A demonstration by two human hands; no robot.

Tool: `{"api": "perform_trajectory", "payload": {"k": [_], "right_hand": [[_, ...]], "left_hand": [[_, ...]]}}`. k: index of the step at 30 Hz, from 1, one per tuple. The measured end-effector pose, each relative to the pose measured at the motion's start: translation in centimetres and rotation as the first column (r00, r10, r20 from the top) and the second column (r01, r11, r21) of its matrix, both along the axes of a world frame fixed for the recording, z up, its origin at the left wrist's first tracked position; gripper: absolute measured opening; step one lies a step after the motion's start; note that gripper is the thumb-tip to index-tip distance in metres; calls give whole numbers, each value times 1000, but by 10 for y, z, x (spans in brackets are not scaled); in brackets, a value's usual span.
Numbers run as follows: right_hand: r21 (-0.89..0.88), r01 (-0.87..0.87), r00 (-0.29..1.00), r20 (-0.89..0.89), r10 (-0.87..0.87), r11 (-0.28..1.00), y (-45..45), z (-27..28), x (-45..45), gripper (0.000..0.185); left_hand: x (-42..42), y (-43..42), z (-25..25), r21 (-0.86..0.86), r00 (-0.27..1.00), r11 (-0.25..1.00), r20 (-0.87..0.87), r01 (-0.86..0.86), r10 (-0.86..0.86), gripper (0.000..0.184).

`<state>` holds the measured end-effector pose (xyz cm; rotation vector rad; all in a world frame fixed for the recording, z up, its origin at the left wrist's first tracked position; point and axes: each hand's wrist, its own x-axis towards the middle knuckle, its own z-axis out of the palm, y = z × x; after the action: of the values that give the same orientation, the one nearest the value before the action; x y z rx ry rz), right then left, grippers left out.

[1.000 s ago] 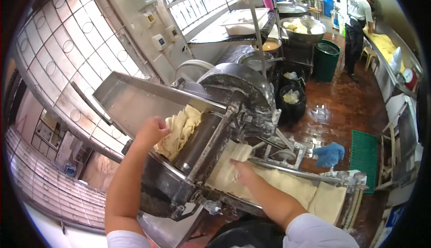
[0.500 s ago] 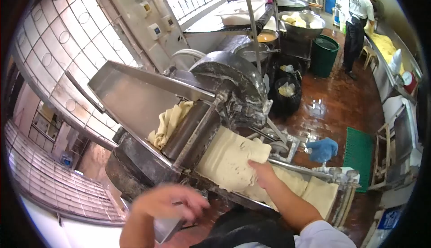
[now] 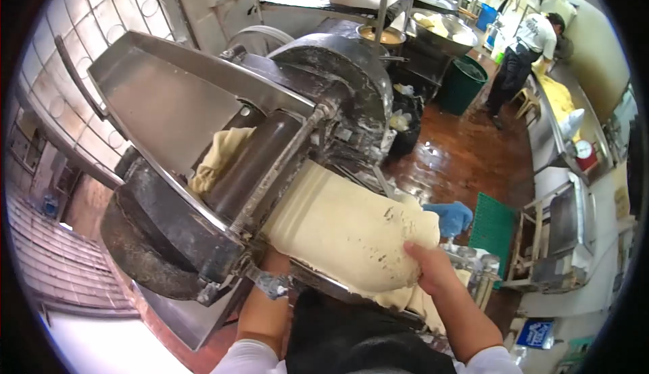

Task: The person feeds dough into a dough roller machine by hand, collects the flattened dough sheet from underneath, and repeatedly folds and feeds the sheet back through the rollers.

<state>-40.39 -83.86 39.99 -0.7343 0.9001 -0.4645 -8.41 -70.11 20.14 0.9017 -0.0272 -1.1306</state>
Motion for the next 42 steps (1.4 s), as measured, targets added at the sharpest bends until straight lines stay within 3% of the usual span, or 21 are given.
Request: {"api": "perform_trajectory", "payload": {"k": [7,12,14,17,21,22,24,25,26,27,28,29,30,32,33,34,35,38,42], "right_hand": [[-40,44,994,-94,-48,998,-2,5,-44,43],[-52,45,995,-91,-50,998,1,19,-65,45],[-55,40,994,-100,-46,998,1,26,-69,45],[-81,18,994,-106,-27,997,2,34,-71,46],[-84,-60,988,-149,47,995,1,46,-40,42],[-71,-116,980,-168,103,991,-1,47,-26,40],[-64,-251,968,1,251,966,-1,49,13,39],[-580,-556,827,-315,465,596,-20,3,15,41],[-177,-410,909,3,417,895,-5,48,44,43],[-99,-347,902,236,361,933,-7,32,63,47],[-351,-287,946,45,322,891,-13,17,63,50],[-585,-262,964,-131,230,767,-20,2,64,54],[-590,-266,963,-129,236,762,-30,-23,57,54],[-250,-49,969,-246,-15,967,-38,-73,29,64],[-251,-64,968,-251,-1,966,-30,-83,26,64],[74,-64,976,-205,78,995,-21,-93,23,66],[390,-71,982,-135,133,918,-13,-98,23,69],[410,-104,993,-2,115,906,11,-86,36,69],[306,-178,982,-3,188,935,7,-104,8,76]], "left_hand": [[17,-26,21,11,977,989,156,-148,145,47],[4,-19,43,134,854,964,503,-230,134,47],[-4,-16,55,186,711,942,699,-278,72,47],[-22,-19,76,222,349,914,932,-338,-98,47],[-63,-34,98,207,-116,927,960,-313,-254,48],[-73,-39,100,207,-178,930,947,-304,-269,48],[-87,-50,104,211,-277,936,916,-282,-289,48],[-94,-55,105,212,-308,938,905,-275,-295,48],[-98,-60,106,210,-336,940,894,-268,-295,48],[-102,-60,108,201,-334,943,898,-265,-285,48],[-107,-58,109,191,-323,947,907,-257,-271,47],[-110,-55,110,180,-313,951,914,-253,-257,47],[-112,-52,111,173,-300,953,922,-249,-246,47],[-114,-41,113,157,-264,957,939,-242,-221,46],[-115,-37,114,155,-249,959,945,-239,-214,46],[-117,-34,114,151,-242,960,948,-235,-208,45],[-119,-32,116,147,-232,962,952,-228,-200,45],[-127,-32,119,138,-225,966,956,-221,-188,44],[-137,-34,123,115,-216,972,963,-205,-160,43]]}}
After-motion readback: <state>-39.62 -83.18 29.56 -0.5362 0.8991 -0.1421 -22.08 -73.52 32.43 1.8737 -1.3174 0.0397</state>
